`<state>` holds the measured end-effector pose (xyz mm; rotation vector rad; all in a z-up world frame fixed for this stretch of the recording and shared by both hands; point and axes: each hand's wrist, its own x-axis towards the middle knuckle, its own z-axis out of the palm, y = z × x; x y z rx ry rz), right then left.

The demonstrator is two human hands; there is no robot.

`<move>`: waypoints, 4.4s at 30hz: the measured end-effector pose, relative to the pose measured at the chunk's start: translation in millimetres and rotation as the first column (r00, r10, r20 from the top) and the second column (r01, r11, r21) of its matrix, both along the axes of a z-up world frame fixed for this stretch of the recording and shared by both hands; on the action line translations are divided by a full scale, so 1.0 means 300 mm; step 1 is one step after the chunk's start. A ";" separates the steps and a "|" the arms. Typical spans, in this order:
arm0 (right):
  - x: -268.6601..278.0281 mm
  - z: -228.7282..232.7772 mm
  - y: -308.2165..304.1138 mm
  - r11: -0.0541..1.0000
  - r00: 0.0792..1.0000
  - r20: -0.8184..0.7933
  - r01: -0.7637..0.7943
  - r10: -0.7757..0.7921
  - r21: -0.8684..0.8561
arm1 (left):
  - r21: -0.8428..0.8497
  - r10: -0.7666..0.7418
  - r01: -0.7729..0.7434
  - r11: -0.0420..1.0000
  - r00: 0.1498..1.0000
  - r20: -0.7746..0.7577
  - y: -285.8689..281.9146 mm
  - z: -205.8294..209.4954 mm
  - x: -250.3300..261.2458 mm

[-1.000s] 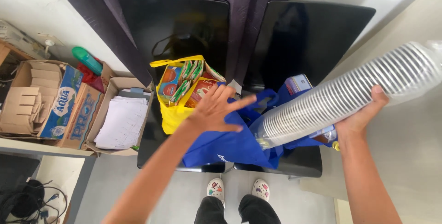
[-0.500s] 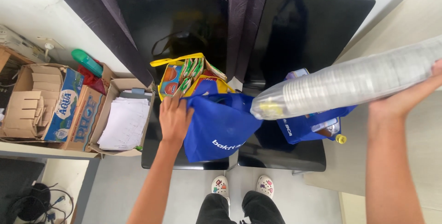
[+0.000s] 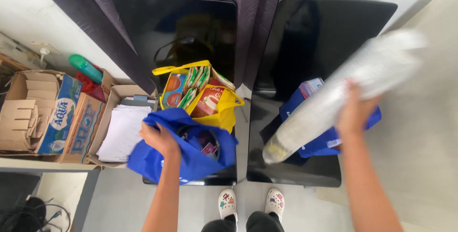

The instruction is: Organize various snacks and grocery items from shopping bags into piles or onto chairs.

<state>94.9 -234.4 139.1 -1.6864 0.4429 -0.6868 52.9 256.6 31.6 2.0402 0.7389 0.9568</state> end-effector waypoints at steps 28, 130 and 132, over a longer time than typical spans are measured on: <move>0.313 -0.950 0.312 0.911 0.609 -0.792 -0.347 0.038 -0.223 | -0.440 0.061 0.136 0.888 0.912 0.406 -0.317 -0.008 0.014; -0.408 0.177 0.769 0.233 0.599 -0.735 -0.801 0.318 -0.552 | -0.041 -0.894 0.917 0.396 0.395 0.211 -0.005 0.554 -0.270; -0.408 0.264 0.794 0.378 0.489 -0.811 -0.851 0.320 -0.364 | -0.548 -0.579 0.675 0.494 0.726 0.372 0.075 0.455 -0.313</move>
